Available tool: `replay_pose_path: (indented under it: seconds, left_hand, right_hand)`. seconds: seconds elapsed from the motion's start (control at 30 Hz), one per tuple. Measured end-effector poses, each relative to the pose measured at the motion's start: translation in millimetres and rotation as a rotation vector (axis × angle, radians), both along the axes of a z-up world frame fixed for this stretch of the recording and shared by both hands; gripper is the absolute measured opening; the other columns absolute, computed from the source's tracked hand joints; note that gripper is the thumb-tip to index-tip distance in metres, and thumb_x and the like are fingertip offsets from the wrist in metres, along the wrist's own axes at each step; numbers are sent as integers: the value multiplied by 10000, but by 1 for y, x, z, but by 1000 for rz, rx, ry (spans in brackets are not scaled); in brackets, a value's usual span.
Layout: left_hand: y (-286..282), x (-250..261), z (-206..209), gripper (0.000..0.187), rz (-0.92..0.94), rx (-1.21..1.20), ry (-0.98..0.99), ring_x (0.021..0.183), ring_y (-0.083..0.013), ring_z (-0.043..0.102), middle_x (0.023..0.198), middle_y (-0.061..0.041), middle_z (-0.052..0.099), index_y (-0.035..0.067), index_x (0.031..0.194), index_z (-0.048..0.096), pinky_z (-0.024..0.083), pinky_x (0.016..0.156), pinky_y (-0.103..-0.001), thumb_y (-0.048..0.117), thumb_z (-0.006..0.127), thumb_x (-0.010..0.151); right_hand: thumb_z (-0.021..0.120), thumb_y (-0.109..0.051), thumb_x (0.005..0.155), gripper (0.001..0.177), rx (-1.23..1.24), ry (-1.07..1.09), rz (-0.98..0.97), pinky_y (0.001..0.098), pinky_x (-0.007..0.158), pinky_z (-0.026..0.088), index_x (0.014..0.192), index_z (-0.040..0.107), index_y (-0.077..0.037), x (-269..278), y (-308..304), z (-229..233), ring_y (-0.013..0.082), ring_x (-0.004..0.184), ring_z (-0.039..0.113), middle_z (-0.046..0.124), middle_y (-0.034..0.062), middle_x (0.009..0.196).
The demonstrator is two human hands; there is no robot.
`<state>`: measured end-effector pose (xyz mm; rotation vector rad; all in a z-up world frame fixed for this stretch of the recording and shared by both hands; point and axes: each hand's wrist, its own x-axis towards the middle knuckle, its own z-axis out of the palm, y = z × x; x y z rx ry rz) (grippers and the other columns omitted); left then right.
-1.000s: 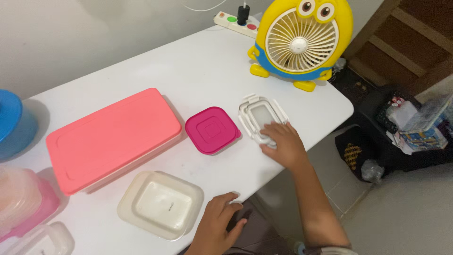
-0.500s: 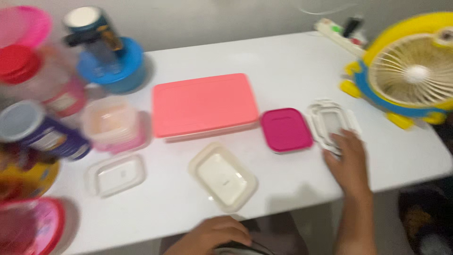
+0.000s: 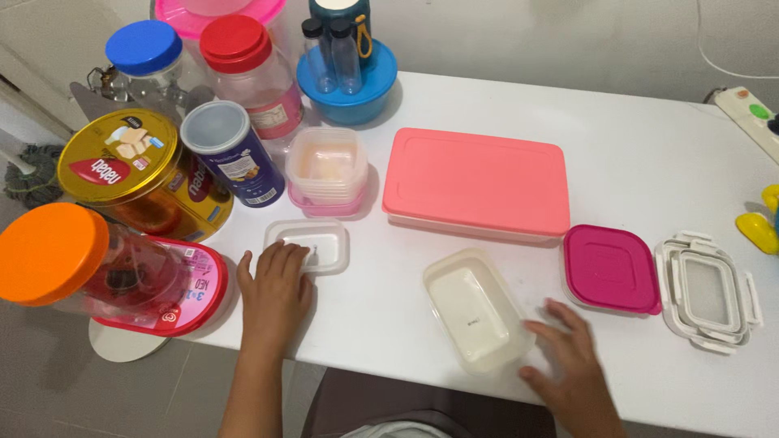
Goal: The person opens stacked plastic containers on a table, removes lids, and reorganizes the containers and lids into separate stacks. The person handles multiple small and medium containers, separating lids from bases and arranging them neatly.
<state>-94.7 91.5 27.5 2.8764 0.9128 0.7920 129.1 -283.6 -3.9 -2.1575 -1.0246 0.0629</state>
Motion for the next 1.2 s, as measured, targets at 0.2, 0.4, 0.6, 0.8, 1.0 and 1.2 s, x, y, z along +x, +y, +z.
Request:
replay_pose_path:
  seconds: [0.2, 0.4, 0.6, 0.8, 1.0, 1.2]
  left_hand:
    - [0, 0, -12, 269, 54, -82, 90, 1127, -180, 650, 1096, 16, 722, 157, 1064, 707, 253, 1199, -617, 16, 672, 838]
    - [-18, 0, 3, 269, -79, -36, -38, 1086, -185, 655, 1055, 20, 713, 134, 1038, 692, 256, 1186, -624, 2, 686, 803]
    - [-56, 17, 25, 320, -400, -96, -163, 1157, -198, 645, 1113, -5, 710, 130, 1050, 685, 232, 1186, -639, -8, 660, 763]
    - [-94, 56, 28, 334, -695, -107, -65, 1204, -232, 636, 1200, -81, 700, 69, 1132, 702, 314, 1183, -566, 19, 643, 806]
    - [-99, 76, 18, 345, -726, -149, 144, 1208, -276, 646, 1187, -131, 721, 34, 1117, 722, 334, 1190, -502, 11, 617, 789]
    - [-89, 78, 16, 418, -796, -193, 358, 1142, -280, 664, 1172, -157, 730, 58, 1166, 737, 351, 1157, -468, -3, 598, 777]
  right_hand:
    - [679, -179, 851, 433, 6, 214, 123, 422, 1093, 406, 1275, 640, -102, -14, 49, 31, 300, 1411, 470, 459, 127, 1547]
    - [505, -115, 953, 418, 29, 280, 259, 422, 1169, 336, 1359, 585, -66, -4, 75, 37, 304, 1484, 406, 409, 131, 1613]
    - [470, -105, 983, 499, 200, 301, 217, 468, 1215, 293, 1474, 456, -18, 1, 91, 16, 347, 1531, 309, 287, 189, 1659]
    - [442, -189, 999, 486, 360, 312, 83, 444, 1154, 426, 1462, 473, -44, 11, 76, -3, 296, 1460, 438, 340, 176, 1634]
    - [463, -227, 1009, 465, 385, 274, 85, 435, 1118, 449, 1434, 512, -43, 15, 66, -9, 288, 1412, 483, 416, 169, 1591]
    - [465, -245, 997, 482, 352, 251, 94, 433, 1112, 457, 1433, 518, -46, 14, 67, -9, 297, 1406, 497, 449, 177, 1568]
